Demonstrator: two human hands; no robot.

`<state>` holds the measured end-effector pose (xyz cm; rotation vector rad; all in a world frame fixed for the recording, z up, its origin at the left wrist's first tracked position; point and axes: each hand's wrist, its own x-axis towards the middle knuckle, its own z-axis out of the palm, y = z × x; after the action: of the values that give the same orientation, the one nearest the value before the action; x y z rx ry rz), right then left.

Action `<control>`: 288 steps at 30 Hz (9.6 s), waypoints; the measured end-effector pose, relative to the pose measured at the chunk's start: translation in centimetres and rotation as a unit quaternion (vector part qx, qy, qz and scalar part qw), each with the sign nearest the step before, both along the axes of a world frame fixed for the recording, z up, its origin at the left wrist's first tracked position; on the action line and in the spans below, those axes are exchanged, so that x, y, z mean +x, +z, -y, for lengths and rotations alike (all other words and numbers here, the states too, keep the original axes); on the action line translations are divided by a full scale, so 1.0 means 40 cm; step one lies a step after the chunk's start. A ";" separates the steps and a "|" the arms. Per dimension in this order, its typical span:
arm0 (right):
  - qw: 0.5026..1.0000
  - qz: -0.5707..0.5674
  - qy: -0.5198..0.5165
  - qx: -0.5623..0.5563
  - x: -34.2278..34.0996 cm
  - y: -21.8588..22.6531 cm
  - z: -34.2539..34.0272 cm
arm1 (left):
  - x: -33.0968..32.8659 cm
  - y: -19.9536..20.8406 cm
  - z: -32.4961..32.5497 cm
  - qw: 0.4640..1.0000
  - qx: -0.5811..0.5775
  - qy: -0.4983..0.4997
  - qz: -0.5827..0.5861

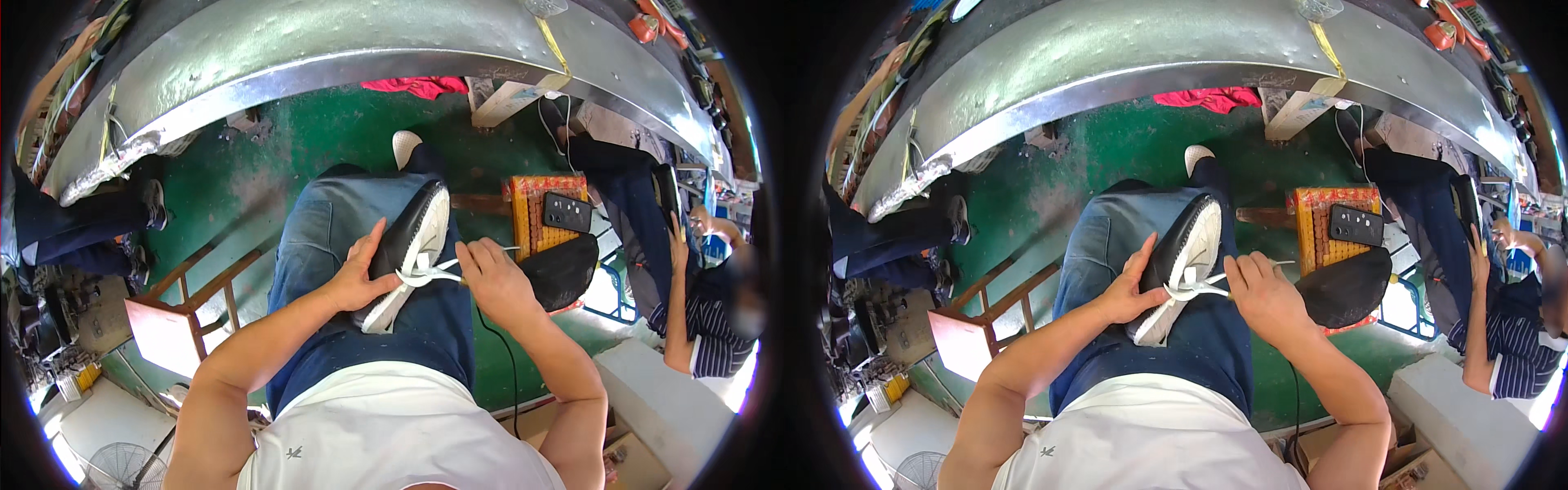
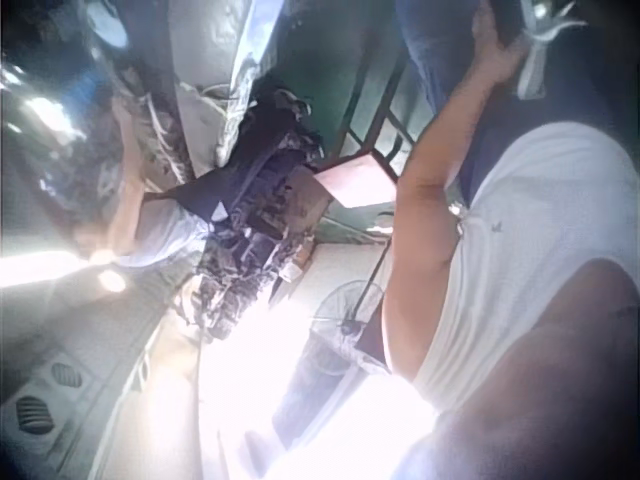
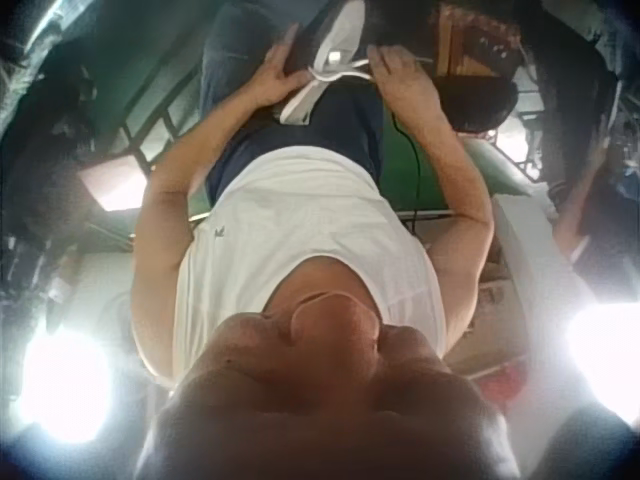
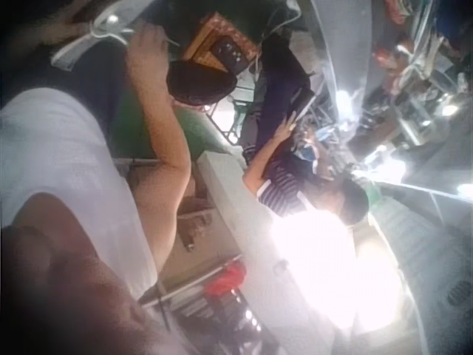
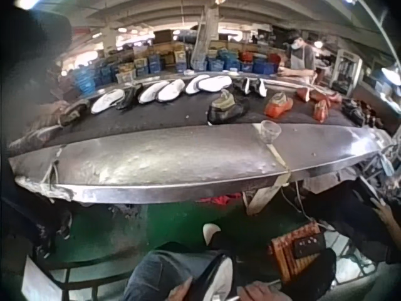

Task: The worker uses a hand tool to pull and secure the shoe upper onto the last, preparing the shoe for sole attachment.

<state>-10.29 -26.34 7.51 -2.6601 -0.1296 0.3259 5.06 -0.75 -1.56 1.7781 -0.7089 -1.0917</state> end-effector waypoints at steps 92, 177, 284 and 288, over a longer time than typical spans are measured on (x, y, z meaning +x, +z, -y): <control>0.825 -0.147 -0.348 0.420 0.240 -0.184 0.262 | 1.168 0.346 1.084 0.916 -0.204 0.248 0.239; 0.950 -0.122 -0.138 0.251 0.157 0.061 -0.193 | 0.216 0.185 -0.089 0.963 -0.237 0.063 -0.109; 0.983 -0.050 -0.172 0.039 -0.165 0.001 -0.172 | -0.093 0.040 -0.033 0.917 -0.049 0.008 0.395; 0.971 -0.088 -0.207 0.078 -0.207 -0.065 -0.120 | -0.078 0.107 -0.005 0.900 -0.019 -0.166 0.402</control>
<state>-18.56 -21.53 4.92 -2.4108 0.4318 0.3904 1.92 -0.54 2.73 2.1139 -1.5613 -0.4903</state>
